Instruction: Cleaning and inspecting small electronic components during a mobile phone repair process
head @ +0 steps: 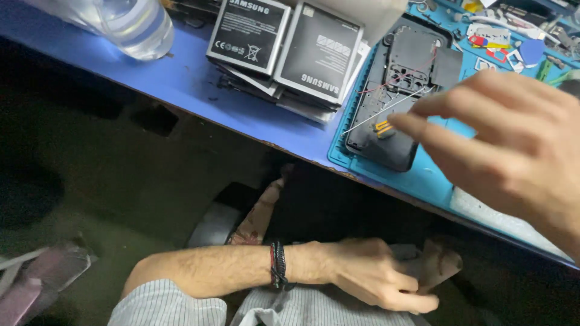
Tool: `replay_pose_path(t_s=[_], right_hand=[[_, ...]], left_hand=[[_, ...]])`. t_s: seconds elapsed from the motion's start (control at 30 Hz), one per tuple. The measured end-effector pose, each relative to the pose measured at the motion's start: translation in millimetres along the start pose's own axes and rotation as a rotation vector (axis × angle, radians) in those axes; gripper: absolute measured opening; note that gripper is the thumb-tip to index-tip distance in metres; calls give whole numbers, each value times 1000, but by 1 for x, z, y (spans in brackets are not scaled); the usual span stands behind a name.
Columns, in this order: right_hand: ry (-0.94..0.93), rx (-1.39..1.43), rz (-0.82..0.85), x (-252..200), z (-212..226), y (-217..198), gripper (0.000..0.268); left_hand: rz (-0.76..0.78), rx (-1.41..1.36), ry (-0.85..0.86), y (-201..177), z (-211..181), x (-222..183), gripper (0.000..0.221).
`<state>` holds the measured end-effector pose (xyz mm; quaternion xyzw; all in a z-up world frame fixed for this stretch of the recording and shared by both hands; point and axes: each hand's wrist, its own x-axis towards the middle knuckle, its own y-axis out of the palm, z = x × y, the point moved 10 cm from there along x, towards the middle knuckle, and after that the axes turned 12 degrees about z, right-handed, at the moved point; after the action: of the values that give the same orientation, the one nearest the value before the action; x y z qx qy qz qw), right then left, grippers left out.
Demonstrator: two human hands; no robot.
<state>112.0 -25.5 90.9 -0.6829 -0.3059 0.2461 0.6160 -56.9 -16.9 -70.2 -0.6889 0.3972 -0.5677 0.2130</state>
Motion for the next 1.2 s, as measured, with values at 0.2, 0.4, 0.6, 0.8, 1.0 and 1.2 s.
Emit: replay_pose_path(t_s=[0.2,0.4,0.6,0.8,1.0,1.2], right_hand=[[-525,-404,-26,5,63,23,18],[-578,-622,10,6,71,31,37],[-630,-573,-95,-2,70,28,32],[-562,-276,-186,-2,59,-7,34],[6,183,-154,-38,-17,17,17],[742,968,-338,-116,-138,75,40]], left_hand=[[6,6,29,2,-1,-1,31],[19,-41,42,8,0,-3,27],[109,-29,53,26,0,-6,36],[32,-55,30,16,6,-7,9],[150,-81,42,37,9,-11,27],[125,-33,64,42,12,-17,20]])
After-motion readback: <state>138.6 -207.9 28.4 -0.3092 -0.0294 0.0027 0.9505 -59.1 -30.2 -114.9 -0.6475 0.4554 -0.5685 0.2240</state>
